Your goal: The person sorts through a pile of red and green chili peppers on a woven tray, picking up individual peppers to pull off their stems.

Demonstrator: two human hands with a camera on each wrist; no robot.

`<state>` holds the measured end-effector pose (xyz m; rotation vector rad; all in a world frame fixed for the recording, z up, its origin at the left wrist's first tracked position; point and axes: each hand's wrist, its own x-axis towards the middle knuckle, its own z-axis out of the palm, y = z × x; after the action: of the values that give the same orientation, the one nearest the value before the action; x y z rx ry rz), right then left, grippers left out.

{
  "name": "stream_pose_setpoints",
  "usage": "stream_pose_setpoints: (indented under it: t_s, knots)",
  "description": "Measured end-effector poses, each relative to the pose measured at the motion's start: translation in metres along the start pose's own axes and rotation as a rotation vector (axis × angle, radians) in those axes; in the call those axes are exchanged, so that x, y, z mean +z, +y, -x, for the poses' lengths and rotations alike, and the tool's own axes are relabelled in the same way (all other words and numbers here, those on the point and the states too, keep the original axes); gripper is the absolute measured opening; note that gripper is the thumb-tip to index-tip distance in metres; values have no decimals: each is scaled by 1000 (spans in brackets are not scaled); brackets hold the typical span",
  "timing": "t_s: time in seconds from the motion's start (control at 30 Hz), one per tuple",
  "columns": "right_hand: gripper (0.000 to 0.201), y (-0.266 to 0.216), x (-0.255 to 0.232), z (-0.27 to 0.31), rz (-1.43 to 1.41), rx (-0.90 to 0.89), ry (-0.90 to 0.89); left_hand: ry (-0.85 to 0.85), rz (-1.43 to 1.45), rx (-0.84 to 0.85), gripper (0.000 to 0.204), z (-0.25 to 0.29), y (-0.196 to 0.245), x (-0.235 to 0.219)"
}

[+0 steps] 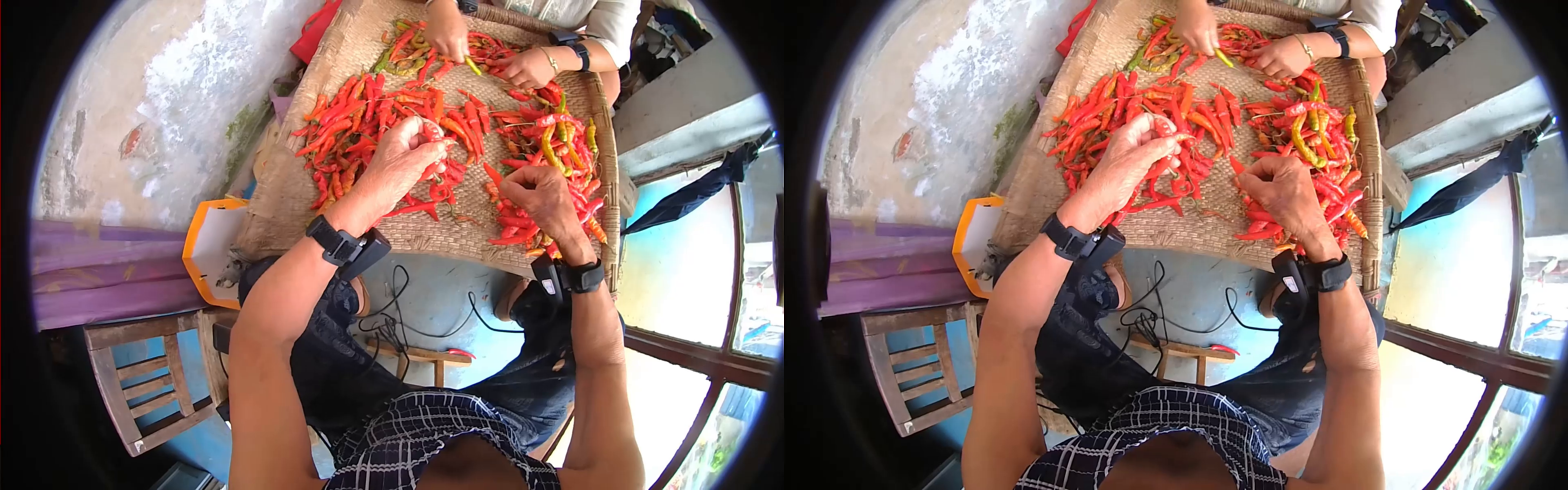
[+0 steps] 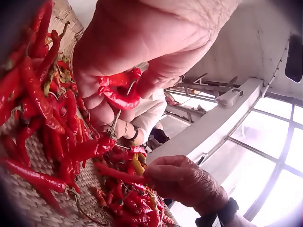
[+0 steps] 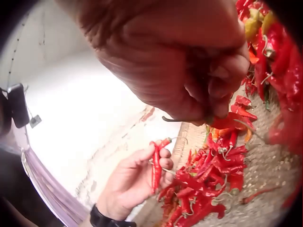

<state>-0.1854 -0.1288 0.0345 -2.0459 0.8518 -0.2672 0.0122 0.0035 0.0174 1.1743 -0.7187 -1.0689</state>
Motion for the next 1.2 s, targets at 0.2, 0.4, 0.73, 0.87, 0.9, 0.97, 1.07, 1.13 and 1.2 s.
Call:
stream_pose_setpoints:
  t_s: [0.2,0.4,0.73,0.87,0.9,0.97,1.07,1.13,1.2]
  knots:
    - [16,-11,-38,16,-257,103,56,1,44,-6,11,-2,-4,2]
    - [17,22,-90,5,-400,48,342,22,56,-9,12,-3,-3,5]
    - [23,-4,20,18,142,-350,104,-52,271,-27,13,-7,-14,7]
    - [19,-2,54,15,-71,-317,60,-119,361,-38,13,-1,-21,16]
    - [17,0,54,9,-60,-358,-25,-119,349,-88,13,3,-19,17]
    - [11,2,58,10,-124,-339,-92,-126,343,-78,12,1,-20,13]
    - [11,10,45,4,-154,-226,-95,-54,310,-5,12,-1,-7,4]
    - [13,2,28,5,-378,-127,-111,23,232,0,12,-2,-3,0]
    - [15,-5,13,7,-494,7,-31,59,201,5,12,-1,-1,-3]
